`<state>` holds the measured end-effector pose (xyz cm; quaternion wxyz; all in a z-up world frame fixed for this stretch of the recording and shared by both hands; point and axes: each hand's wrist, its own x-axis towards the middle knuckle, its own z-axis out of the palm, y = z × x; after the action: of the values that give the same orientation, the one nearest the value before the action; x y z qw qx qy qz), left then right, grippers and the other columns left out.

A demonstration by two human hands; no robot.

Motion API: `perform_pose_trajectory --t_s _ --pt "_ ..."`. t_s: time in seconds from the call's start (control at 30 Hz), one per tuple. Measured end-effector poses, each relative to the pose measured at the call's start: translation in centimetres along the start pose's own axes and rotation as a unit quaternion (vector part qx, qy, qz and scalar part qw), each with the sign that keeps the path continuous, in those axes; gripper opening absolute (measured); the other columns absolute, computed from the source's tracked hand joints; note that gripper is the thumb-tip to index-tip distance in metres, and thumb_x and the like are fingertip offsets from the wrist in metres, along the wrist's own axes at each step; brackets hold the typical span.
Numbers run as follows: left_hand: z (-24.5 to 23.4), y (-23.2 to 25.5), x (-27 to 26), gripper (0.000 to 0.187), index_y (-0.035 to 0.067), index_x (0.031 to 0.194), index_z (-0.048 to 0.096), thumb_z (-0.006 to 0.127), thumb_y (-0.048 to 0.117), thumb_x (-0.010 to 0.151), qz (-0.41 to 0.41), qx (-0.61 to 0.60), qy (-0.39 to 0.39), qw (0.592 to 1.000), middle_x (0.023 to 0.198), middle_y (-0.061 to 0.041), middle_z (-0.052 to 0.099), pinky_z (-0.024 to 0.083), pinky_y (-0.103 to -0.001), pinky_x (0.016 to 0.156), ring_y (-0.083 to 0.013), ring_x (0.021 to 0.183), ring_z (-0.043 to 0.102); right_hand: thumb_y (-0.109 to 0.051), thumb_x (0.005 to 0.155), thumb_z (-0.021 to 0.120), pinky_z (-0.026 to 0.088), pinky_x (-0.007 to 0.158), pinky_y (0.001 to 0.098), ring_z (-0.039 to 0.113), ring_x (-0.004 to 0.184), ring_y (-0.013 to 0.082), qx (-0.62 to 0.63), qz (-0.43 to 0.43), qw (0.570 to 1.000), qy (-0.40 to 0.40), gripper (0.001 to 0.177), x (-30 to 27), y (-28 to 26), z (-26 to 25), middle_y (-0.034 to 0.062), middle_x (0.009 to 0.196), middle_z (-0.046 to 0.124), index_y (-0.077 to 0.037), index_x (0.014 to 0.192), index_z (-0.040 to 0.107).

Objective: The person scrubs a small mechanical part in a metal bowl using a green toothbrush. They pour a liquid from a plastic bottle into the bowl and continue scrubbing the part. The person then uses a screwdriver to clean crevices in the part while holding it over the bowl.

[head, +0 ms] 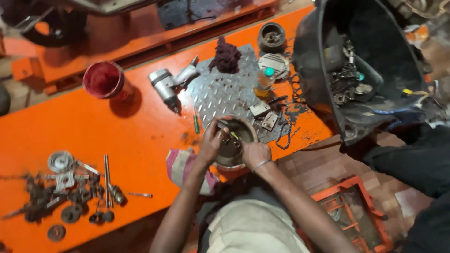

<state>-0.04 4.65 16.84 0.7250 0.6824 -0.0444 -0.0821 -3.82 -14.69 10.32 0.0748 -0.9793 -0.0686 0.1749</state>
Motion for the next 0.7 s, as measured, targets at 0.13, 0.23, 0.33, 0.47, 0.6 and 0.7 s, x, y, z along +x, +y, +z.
perform_pose_trajectory --t_s 0.13,0.23,0.33,0.47,0.6,0.7 --pt "2.6 -4.8 -1.4 0.034 0.004 0.131 0.059 0.062 0.018 0.101 0.005 0.033 0.061 0.998 0.107 -0.016 0.065 0.05 -0.04 0.088 -0.0264 0.098 0.063 -0.028 0.096 0.054 0.059 0.072 0.054 0.074 0.079 0.0382 -0.026 -0.038 0.998 -0.039 0.039 -1.4 0.6 -4.4 0.0186 0.087 0.074 -0.023 0.133 0.066" --pt "3.5 -7.5 -0.6 0.032 0.006 0.13 0.056 0.059 0.019 0.101 0.038 0.139 0.106 0.984 0.112 -0.02 0.067 0.05 -0.045 0.091 -0.0363 0.105 0.066 -0.032 0.097 0.056 0.057 0.07 0.0553 0.073 0.075 0.0396 0.0 -0.029 0.999 -0.031 0.041 -6.0 0.2 -11.7 0.0189 0.083 0.074 -0.026 0.137 0.062" --pt "4.6 -8.5 -0.1 0.033 0.008 0.127 0.053 0.058 0.019 0.096 -0.021 0.17 0.101 0.98 0.103 -0.022 0.067 0.052 -0.049 0.085 -0.0421 0.098 0.068 -0.028 0.092 0.06 0.056 0.062 0.0538 0.072 0.068 0.0387 0.037 -0.025 0.998 0.047 0.051 -9.8 1.4 -12.7 0.0165 0.08 0.075 -0.033 0.143 0.058" --pt "5.3 -7.9 0.0 0.031 0.009 0.116 0.058 0.065 0.022 0.089 -0.059 0.279 0.056 0.957 0.095 -0.023 0.07 0.053 -0.053 0.078 -0.0451 0.091 0.069 -0.025 0.089 0.064 0.056 0.054 0.0476 0.07 0.059 0.033 0.044 -0.074 0.986 0.14 0.058 -9.8 2.2 -8.7 0.0114 0.08 0.075 -0.034 0.146 0.054" --pt "5.9 -9.3 0.3 0.027 0.008 0.11 0.06 0.068 0.024 0.089 -0.051 0.303 0.055 0.95 0.094 -0.023 0.071 0.053 -0.054 0.076 -0.0447 0.09 0.07 -0.024 0.087 0.066 0.056 0.051 0.0469 0.068 0.053 0.0311 0.004 -0.106 0.982 0.159 0.069 -10.6 1.3 -8.1 0.0119 0.069 0.071 -0.026 0.153 0.048" --pt "6.6 -11.8 0.7 0.027 0.008 0.11 0.061 0.069 0.024 0.09 -0.04 0.283 0.056 0.957 0.096 -0.023 0.071 0.054 -0.053 0.077 -0.0435 0.09 0.07 -0.025 0.086 0.067 0.055 0.048 0.0479 0.067 0.051 0.0315 -0.015 -0.089 0.982 0.166 0.07 -9.7 1.1 -8.3 0.0114 0.066 0.069 -0.025 0.153 0.048"
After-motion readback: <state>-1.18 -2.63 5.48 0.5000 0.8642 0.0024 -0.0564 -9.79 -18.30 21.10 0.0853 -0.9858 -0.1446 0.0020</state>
